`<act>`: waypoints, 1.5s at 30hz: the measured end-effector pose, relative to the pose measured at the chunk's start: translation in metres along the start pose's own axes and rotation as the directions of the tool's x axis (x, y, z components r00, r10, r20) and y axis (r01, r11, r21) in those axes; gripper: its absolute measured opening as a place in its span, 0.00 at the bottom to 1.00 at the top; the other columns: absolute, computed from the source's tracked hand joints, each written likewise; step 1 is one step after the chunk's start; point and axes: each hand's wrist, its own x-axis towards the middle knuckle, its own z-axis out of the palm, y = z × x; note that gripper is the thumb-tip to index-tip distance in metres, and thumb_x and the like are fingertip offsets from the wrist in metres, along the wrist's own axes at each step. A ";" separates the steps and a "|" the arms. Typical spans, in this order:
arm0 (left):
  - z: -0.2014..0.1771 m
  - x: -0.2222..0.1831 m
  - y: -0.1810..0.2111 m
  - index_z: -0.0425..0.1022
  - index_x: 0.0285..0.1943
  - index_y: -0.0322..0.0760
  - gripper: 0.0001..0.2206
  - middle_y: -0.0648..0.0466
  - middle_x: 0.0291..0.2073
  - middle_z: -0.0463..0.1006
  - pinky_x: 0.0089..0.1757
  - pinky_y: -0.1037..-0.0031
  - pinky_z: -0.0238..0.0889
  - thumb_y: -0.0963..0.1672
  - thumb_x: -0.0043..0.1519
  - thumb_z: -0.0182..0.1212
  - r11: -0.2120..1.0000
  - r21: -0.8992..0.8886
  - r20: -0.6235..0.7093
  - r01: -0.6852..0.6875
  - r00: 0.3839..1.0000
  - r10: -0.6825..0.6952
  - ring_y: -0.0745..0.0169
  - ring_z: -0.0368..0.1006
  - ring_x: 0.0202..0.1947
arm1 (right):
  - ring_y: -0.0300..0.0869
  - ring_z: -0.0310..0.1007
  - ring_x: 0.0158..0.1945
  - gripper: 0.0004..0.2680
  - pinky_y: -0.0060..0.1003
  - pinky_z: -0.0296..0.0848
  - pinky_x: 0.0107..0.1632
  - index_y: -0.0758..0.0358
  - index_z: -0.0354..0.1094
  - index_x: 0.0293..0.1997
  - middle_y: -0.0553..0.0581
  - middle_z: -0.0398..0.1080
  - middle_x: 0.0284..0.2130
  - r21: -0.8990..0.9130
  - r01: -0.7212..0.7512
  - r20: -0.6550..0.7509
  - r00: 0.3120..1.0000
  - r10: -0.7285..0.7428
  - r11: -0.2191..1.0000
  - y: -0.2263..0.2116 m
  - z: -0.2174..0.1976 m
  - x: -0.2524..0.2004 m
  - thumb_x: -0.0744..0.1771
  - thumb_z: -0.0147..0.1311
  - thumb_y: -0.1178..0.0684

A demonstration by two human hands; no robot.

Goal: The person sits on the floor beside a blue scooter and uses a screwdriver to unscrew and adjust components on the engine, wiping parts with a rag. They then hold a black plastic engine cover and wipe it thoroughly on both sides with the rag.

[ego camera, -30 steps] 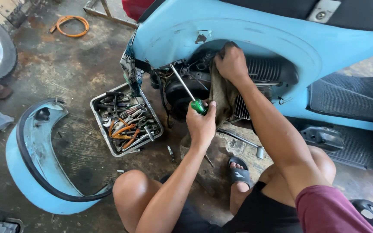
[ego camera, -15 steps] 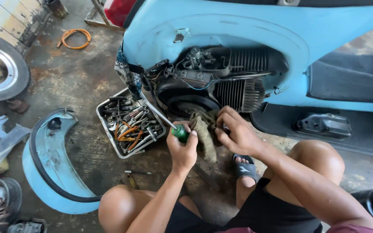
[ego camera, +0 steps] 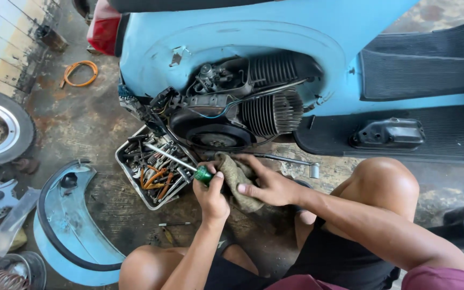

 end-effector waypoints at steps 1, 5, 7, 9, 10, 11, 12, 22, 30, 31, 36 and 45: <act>0.002 0.001 0.003 0.61 0.38 0.41 0.07 0.54 0.36 0.69 0.45 0.70 0.59 0.39 0.58 0.56 1.000 0.001 0.004 0.004 1.000 -0.004 0.67 0.63 0.39 | 0.79 0.61 0.63 0.27 0.74 0.59 0.63 0.57 0.46 0.72 0.84 0.62 0.61 0.003 -0.002 -0.004 1.000 0.002 1.000 0.002 0.000 -0.002 0.67 0.52 0.39; 0.001 0.001 0.009 0.61 0.39 0.42 0.07 0.54 0.37 0.69 0.45 0.71 0.58 0.39 0.59 0.56 0.999 0.028 -0.030 -0.026 0.999 0.027 0.67 0.63 0.39 | 0.76 0.67 0.57 0.32 0.72 0.66 0.59 0.61 0.46 0.72 0.82 0.67 0.55 -0.089 0.044 0.067 0.997 -0.038 0.995 0.017 0.008 -0.003 0.62 0.63 0.48; 0.004 0.005 0.011 0.60 0.39 0.42 0.08 0.54 0.36 0.68 0.45 0.72 0.57 0.39 0.59 0.56 1.000 0.014 -0.054 -0.026 0.998 0.027 0.68 0.61 0.37 | 0.74 0.70 0.54 0.28 0.71 0.68 0.57 0.58 0.48 0.70 0.78 0.72 0.51 -0.137 -0.002 0.047 0.999 0.009 0.991 0.027 0.010 0.002 0.62 0.59 0.54; 0.006 0.006 0.018 0.60 0.40 0.42 0.08 0.53 0.37 0.70 0.44 0.73 0.56 0.39 0.58 0.56 1.000 0.010 -0.085 -0.025 0.996 0.026 0.68 0.61 0.37 | 0.72 0.73 0.53 0.22 0.68 0.72 0.55 0.63 0.58 0.62 0.76 0.74 0.47 -0.159 -0.035 0.003 0.999 0.036 0.987 0.041 0.013 0.004 0.62 0.60 0.54; 0.006 0.007 0.018 0.60 0.40 0.42 0.08 0.53 0.37 0.70 0.44 0.73 0.56 0.39 0.58 0.56 1.000 0.010 -0.082 -0.024 0.996 0.025 0.68 0.61 0.37 | 0.72 0.73 0.53 0.22 0.68 0.72 0.55 0.63 0.58 0.62 0.76 0.74 0.47 -0.158 -0.036 -0.001 0.999 0.036 0.987 0.046 0.013 0.005 0.62 0.60 0.54; 0.006 0.007 0.019 0.60 0.39 0.43 0.09 0.54 0.37 0.69 0.44 0.72 0.56 0.39 0.58 0.56 0.999 0.039 -0.096 -0.031 0.995 0.034 0.68 0.61 0.37 | 0.73 0.71 0.54 0.22 0.68 0.71 0.56 0.65 0.59 0.62 0.78 0.73 0.47 -0.148 -0.006 -0.031 1.000 0.002 0.989 0.050 0.013 0.007 0.62 0.59 0.55; 0.006 0.008 0.021 0.60 0.39 0.44 0.09 0.54 0.36 0.68 0.44 0.72 0.56 0.40 0.58 0.57 0.997 0.070 -0.110 -0.035 0.993 0.043 0.68 0.61 0.37 | 0.74 0.70 0.56 0.21 0.68 0.70 0.57 0.67 0.60 0.61 0.79 0.71 0.48 -0.138 0.022 -0.061 0.998 -0.031 0.990 0.055 0.014 0.007 0.62 0.59 0.56; -0.013 0.007 0.017 0.64 0.38 0.43 0.06 0.58 0.32 0.64 0.43 0.69 0.54 0.39 0.60 0.56 0.948 0.299 -0.085 0.105 0.993 -0.083 0.69 0.57 0.36 | 0.71 0.64 0.63 0.22 0.64 0.66 0.63 0.71 0.60 0.65 0.79 0.66 0.57 -0.184 0.032 -0.065 0.997 -0.045 0.982 0.098 0.011 0.007 0.64 0.52 0.52; -0.029 0.009 0.005 0.69 0.42 0.40 0.04 0.55 0.31 0.66 0.43 0.68 0.60 0.43 0.64 0.58 0.879 0.476 0.089 0.028 0.993 -0.080 0.67 0.64 0.34 | 0.75 0.65 0.60 0.20 0.67 0.66 0.62 0.75 0.61 0.61 0.83 0.67 0.53 -0.200 0.041 -0.068 0.996 -0.056 0.979 0.065 0.008 0.008 0.65 0.49 0.53; -0.028 0.007 0.005 0.69 0.42 0.40 0.04 0.55 0.31 0.66 0.43 0.68 0.60 0.43 0.64 0.58 0.879 0.475 0.088 0.029 0.993 -0.081 0.67 0.64 0.34 | 0.75 0.65 0.60 0.20 0.67 0.66 0.62 0.75 0.61 0.61 0.83 0.67 0.53 -0.200 0.040 -0.067 0.996 -0.054 0.979 0.064 0.008 0.007 0.65 0.49 0.53; -0.027 0.008 0.005 0.70 0.43 0.41 0.09 0.52 0.27 0.71 0.38 0.66 0.66 0.47 0.63 0.63 0.759 0.649 0.035 0.051 0.995 -0.097 0.62 0.72 0.28 | 0.66 0.73 0.55 0.17 0.63 0.71 0.58 0.67 0.64 0.59 0.76 0.73 0.46 -0.025 0.054 -0.172 0.983 -0.058 0.998 0.064 0.002 0.006 0.66 0.46 0.50; -0.020 0.014 0.017 0.69 0.39 0.39 0.08 0.51 0.24 0.76 0.35 0.69 0.70 0.45 0.63 0.63 0.782 0.621 0.018 0.048 0.997 -0.075 0.62 0.77 0.26 | 0.62 0.71 0.61 0.17 0.59 0.65 0.65 0.55 0.67 0.61 0.71 0.74 0.50 0.127 -0.209 -0.257 0.937 0.236 0.970 0.023 -0.003 0.011 0.65 0.49 0.46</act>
